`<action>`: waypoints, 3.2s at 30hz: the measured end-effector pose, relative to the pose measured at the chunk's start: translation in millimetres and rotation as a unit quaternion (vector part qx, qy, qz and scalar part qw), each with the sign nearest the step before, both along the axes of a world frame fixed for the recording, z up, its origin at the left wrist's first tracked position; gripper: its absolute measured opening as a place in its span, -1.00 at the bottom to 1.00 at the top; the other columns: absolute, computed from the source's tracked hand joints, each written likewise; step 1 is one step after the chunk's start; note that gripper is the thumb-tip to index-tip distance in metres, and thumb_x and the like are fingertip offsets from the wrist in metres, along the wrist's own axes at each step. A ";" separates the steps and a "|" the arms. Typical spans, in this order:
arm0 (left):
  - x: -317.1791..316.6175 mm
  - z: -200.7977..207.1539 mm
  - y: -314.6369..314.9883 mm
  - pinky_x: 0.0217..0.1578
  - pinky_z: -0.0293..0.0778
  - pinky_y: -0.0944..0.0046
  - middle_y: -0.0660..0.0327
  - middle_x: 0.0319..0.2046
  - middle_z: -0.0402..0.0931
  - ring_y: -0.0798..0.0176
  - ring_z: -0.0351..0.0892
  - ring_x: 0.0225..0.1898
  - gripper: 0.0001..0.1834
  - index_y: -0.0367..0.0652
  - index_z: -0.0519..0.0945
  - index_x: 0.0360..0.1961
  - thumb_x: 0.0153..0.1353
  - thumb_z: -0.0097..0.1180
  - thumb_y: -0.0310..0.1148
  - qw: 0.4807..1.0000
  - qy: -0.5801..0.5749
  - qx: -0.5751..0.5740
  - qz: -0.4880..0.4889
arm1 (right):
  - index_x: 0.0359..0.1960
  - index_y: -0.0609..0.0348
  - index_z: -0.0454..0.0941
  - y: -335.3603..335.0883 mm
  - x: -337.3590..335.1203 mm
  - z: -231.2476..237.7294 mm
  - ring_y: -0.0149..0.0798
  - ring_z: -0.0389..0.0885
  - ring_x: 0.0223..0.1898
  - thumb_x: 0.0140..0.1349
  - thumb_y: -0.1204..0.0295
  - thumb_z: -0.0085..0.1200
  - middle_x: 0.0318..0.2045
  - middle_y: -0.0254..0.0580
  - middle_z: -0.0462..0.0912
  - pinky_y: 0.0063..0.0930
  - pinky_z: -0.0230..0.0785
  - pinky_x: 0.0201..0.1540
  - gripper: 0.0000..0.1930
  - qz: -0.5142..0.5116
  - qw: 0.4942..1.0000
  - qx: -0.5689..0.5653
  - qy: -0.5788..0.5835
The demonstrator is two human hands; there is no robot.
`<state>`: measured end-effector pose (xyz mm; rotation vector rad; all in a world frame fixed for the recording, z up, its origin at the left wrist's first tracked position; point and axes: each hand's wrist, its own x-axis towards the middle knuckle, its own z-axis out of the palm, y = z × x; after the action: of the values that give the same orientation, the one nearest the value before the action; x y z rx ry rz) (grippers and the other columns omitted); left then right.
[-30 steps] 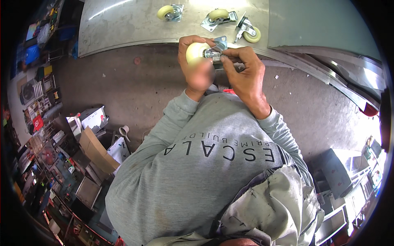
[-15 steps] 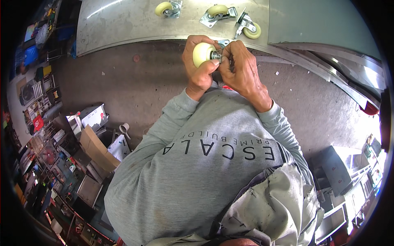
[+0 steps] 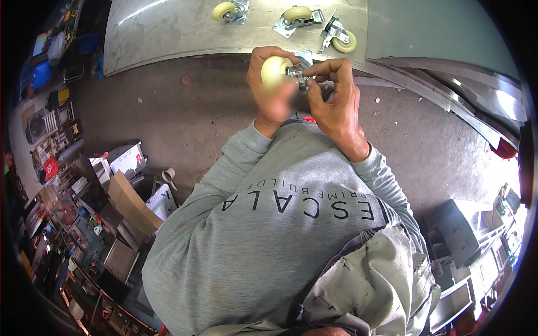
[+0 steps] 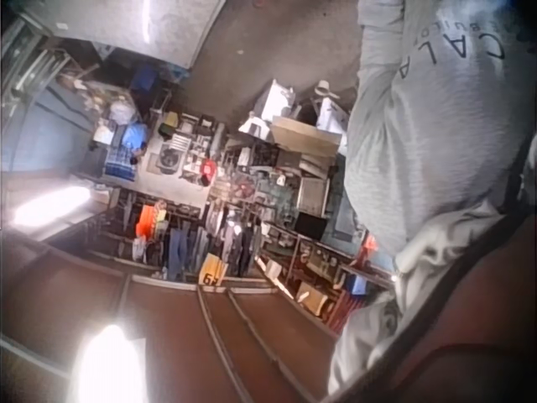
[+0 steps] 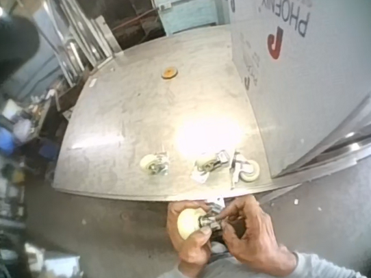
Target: Installing caster wheels onto a metal cabinet structure using nuts and washers.
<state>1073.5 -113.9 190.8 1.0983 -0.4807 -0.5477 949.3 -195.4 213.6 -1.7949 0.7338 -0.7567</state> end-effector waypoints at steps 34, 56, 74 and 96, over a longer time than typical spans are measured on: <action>-2.9 -3.8 10.7 -0.14 0.56 0.29 0.08 -0.22 0.71 0.30 0.62 -0.24 -0.53 -0.29 0.55 -0.01 0.01 0.18 -0.34 0.998 -0.066 0.002 0.015 | -0.14 0.21 0.77 6.3 -11.4 1.3 -0.14 0.81 -0.23 0.27 0.51 0.41 -0.26 -0.07 0.80 -0.28 0.61 -0.28 -0.85 0.011 0.998 0.004 0.068; -9.1 -10.5 19.3 -0.11 0.56 0.22 0.10 -0.19 0.66 0.27 0.58 -0.21 -0.48 -0.25 0.58 0.00 -0.07 0.29 -0.37 0.992 -0.120 0.026 0.028 | -0.08 0.39 0.75 19.9 -6.1 -0.8 -0.35 0.76 -0.29 0.37 0.54 0.29 -0.31 -0.09 0.83 -0.39 0.62 -0.17 -0.83 -0.006 0.969 0.245 0.038; -12.9 -24.4 15.3 -0.17 0.56 0.17 0.08 -0.21 0.63 0.23 0.57 -0.25 -0.45 -0.25 0.59 -0.02 -0.11 0.30 -0.29 0.980 -0.192 0.054 0.022 | -0.11 0.38 0.74 15.0 -10.4 -12.8 -0.31 0.74 -0.30 0.34 0.51 0.29 -0.34 -0.06 0.81 -0.35 0.58 -0.19 -0.82 -0.024 0.963 0.257 0.076; -8.7 -27.9 11.9 0.03 0.66 0.15 -0.03 -0.23 0.71 0.12 0.73 -0.14 -0.47 -0.31 0.51 0.04 0.04 0.17 -0.27 0.990 0.127 -0.045 -0.038 | -0.07 0.28 0.74 -0.8 -24.9 -2.0 -0.35 0.83 -0.18 0.32 0.56 0.35 -0.23 -0.14 0.84 -0.44 0.65 -0.21 -0.82 -0.014 0.988 0.137 0.066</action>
<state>1064.8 -102.1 162.9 0.9127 -0.3233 -0.7164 924.4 -196.2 211.6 -1.5975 0.9071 -0.5292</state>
